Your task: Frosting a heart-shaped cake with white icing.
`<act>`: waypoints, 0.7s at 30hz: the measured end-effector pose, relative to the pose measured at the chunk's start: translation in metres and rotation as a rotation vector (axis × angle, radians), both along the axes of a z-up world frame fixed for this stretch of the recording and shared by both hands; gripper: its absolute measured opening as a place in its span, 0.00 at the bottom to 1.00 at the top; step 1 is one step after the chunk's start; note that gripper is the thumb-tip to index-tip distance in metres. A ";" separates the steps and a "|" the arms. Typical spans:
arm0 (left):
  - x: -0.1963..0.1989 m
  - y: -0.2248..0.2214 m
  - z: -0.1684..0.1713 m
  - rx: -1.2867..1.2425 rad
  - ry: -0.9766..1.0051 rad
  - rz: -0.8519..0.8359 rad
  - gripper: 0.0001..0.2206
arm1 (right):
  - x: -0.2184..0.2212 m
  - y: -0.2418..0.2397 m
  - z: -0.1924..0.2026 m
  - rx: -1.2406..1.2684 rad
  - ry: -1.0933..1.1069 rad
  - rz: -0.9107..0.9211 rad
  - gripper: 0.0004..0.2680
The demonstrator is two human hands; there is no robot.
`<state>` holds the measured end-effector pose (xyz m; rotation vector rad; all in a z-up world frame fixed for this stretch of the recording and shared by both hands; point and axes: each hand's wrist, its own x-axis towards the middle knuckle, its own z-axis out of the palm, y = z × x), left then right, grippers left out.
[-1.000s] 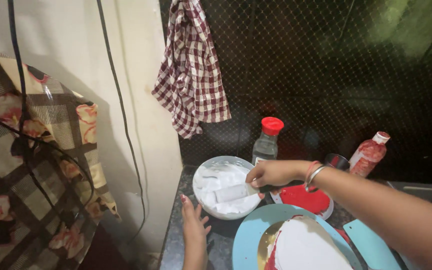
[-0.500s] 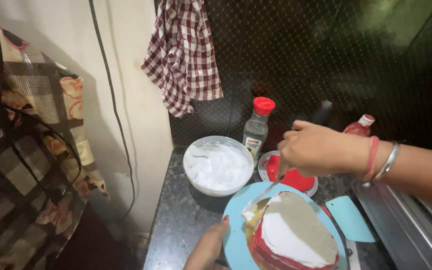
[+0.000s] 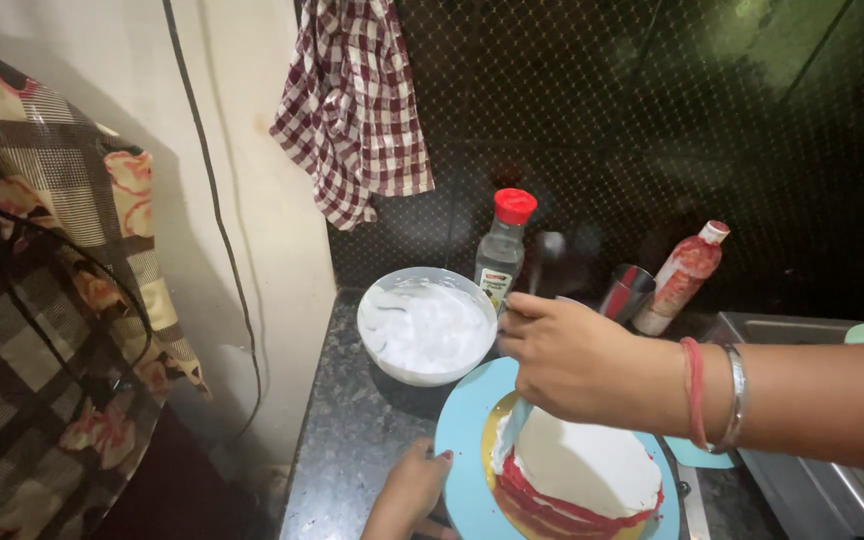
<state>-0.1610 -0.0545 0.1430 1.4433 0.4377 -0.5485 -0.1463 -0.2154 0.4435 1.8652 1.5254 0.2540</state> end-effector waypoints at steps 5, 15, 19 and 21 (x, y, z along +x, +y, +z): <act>-0.004 0.000 0.015 0.037 0.045 0.001 0.19 | 0.019 0.005 -0.016 -0.140 0.020 -0.185 0.08; -0.008 0.003 0.015 -0.041 0.051 -0.028 0.19 | 0.019 0.016 -0.020 -0.207 -0.151 -0.066 0.08; -0.011 0.005 0.022 -0.083 0.083 -0.001 0.21 | 0.040 0.008 -0.032 -0.167 -0.095 -0.154 0.08; -0.010 0.005 0.021 -0.031 0.066 -0.032 0.21 | 0.036 0.011 -0.029 -0.267 -0.070 -0.221 0.10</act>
